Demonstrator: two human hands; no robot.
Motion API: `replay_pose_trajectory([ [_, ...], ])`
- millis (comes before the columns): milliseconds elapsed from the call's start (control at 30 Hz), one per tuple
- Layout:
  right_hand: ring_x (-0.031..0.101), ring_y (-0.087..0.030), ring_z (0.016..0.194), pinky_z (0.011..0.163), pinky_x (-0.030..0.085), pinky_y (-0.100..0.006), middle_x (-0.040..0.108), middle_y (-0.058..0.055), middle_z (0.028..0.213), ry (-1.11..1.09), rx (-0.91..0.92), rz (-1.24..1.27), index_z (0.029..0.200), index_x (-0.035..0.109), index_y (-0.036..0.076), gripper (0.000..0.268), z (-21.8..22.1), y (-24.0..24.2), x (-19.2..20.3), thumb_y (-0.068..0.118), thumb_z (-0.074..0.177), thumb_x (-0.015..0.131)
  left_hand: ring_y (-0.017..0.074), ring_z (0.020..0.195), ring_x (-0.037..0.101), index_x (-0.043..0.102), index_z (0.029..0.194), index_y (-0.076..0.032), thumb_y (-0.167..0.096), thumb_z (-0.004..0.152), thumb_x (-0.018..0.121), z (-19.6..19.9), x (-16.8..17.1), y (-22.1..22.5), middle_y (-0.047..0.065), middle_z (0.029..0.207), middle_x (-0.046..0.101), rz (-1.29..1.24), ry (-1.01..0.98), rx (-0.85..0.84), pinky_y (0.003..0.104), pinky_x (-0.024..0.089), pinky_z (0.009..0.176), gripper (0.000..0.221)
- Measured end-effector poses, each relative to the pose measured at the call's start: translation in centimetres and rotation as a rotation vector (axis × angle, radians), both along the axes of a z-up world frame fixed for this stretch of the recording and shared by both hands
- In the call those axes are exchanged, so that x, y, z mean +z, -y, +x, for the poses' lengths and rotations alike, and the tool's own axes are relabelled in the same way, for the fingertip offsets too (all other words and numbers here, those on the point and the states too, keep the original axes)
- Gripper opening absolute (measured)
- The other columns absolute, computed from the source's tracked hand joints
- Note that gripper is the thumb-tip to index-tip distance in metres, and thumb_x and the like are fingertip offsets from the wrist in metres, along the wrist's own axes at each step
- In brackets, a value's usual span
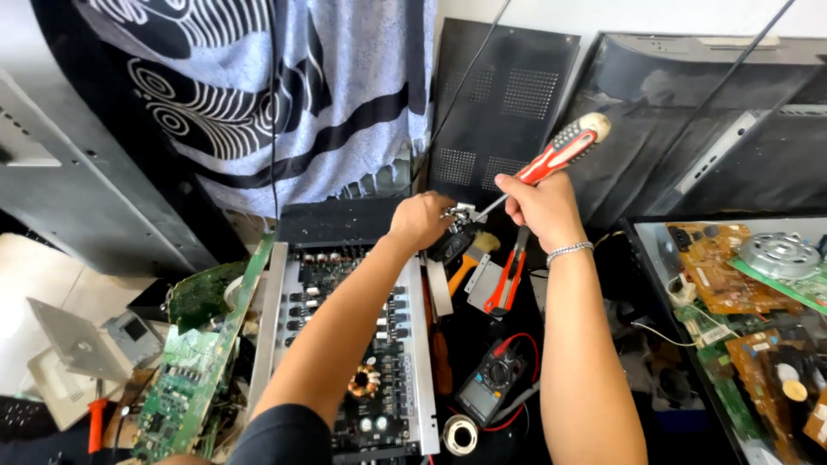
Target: Repairing an electronic circuit board using a screwdriver and multimeter probes
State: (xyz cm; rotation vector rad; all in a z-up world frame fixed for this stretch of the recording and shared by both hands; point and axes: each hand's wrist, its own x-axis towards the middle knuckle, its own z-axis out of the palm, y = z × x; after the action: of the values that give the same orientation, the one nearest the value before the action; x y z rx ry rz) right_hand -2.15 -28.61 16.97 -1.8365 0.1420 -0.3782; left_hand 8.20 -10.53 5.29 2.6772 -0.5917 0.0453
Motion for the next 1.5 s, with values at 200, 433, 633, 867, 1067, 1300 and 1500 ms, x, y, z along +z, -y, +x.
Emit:
replay_pose_trajectory([
  [200, 0.059, -0.012, 0.038, 0.04, 0.046, -0.025, 0.06, -0.005, 0.047, -0.109, 0.141, -0.106, 0.061, 0.069, 0.009, 0.028, 0.9, -9.0, -3.3, 0.025, 0.084, 0.075, 0.0445, 0.097, 0.07, 0.075, 0.106, -0.007, -0.031, 0.083, 0.075, -6.4, 2.8, -7.2, 0.015, 0.106, 0.072, -0.273, 0.151, -0.233, 0.056, 0.059, 0.08, 0.033],
  [433, 0.073, -0.029, 0.1, 0.091, 0.054, -0.042, 0.076, -0.016, 0.095, -0.161, 0.267, -0.312, 0.111, 0.071, 0.003, 0.056, -1.7, -14.5, -0.1, 0.052, 0.086, 0.077, 0.0311, 0.085, 0.075, 0.079, 0.095, -0.013, -0.045, 0.09, 0.071, -4.8, -2.2, -11.6, 0.002, 0.091, 0.075, -0.24, 0.196, -0.099, 0.043, 0.061, 0.072, 0.033],
  [633, 0.066, -0.012, 0.047, 0.048, 0.054, -0.021, 0.072, -0.009, 0.083, 0.01, 0.249, -0.277, 0.125, 0.054, 0.012, 0.057, -1.4, -14.8, 0.8, 0.018, 0.079, 0.086, 0.0352, 0.086, 0.073, 0.077, 0.085, -0.015, -0.049, 0.089, 0.069, -4.6, -2.1, -11.2, 0.005, 0.087, 0.074, -0.316, 0.221, -0.174, 0.05, 0.06, 0.073, 0.035],
  [867, 0.071, -0.038, 0.09, 0.071, 0.063, -0.039, 0.067, -0.025, 0.107, 0.267, 0.287, -0.512, 0.131, 0.058, 0.01, 0.044, -1.5, -15.0, 1.3, 0.017, 0.093, 0.078, 0.0234, 0.087, 0.074, 0.077, 0.08, -0.022, -0.05, 0.089, 0.07, -3.6, -4.5, -11.2, -0.003, 0.08, 0.074, -0.253, 0.322, -0.213, 0.041, 0.052, 0.091, 0.031],
  [1067, 0.067, -0.04, 0.104, 0.079, 0.062, -0.044, 0.062, -0.015, 0.114, 0.265, 0.218, -0.631, 0.124, 0.06, 0.019, 0.033, -0.8, -14.3, 0.7, 0.024, 0.095, 0.074, 0.0197, 0.094, 0.069, 0.076, 0.086, -0.027, -0.053, 0.089, 0.068, -2.5, -6.0, -10.3, -0.004, 0.085, 0.072, -0.204, 0.394, -0.127, 0.042, 0.045, 0.1, 0.028],
  [1300, 0.066, -0.042, 0.106, 0.079, 0.061, -0.046, 0.061, -0.017, 0.112, 0.245, 0.22, -0.622, 0.122, 0.059, 0.016, 0.031, -1.2, -14.1, 1.0, 0.023, 0.095, 0.073, 0.016, 0.09, 0.069, 0.074, 0.079, -0.028, -0.058, 0.087, 0.068, -1.8, -7.2, -9.9, -0.008, 0.082, 0.072, -0.148, 0.452, -0.09, 0.04, 0.042, 0.101, 0.031],
  [1500, 0.067, -0.041, 0.104, 0.081, 0.061, -0.046, 0.063, -0.016, 0.109, 0.228, 0.176, -0.639, 0.118, 0.062, 0.019, 0.029, -1.0, -13.3, 0.5, 0.024, 0.092, 0.074, 0.016, 0.091, 0.071, 0.076, 0.084, -0.029, -0.057, 0.089, 0.067, -2.2, -7.6, -9.2, -0.008, 0.085, 0.074, -0.148, 0.411, -0.119, 0.04, 0.042, 0.103, 0.03],
])
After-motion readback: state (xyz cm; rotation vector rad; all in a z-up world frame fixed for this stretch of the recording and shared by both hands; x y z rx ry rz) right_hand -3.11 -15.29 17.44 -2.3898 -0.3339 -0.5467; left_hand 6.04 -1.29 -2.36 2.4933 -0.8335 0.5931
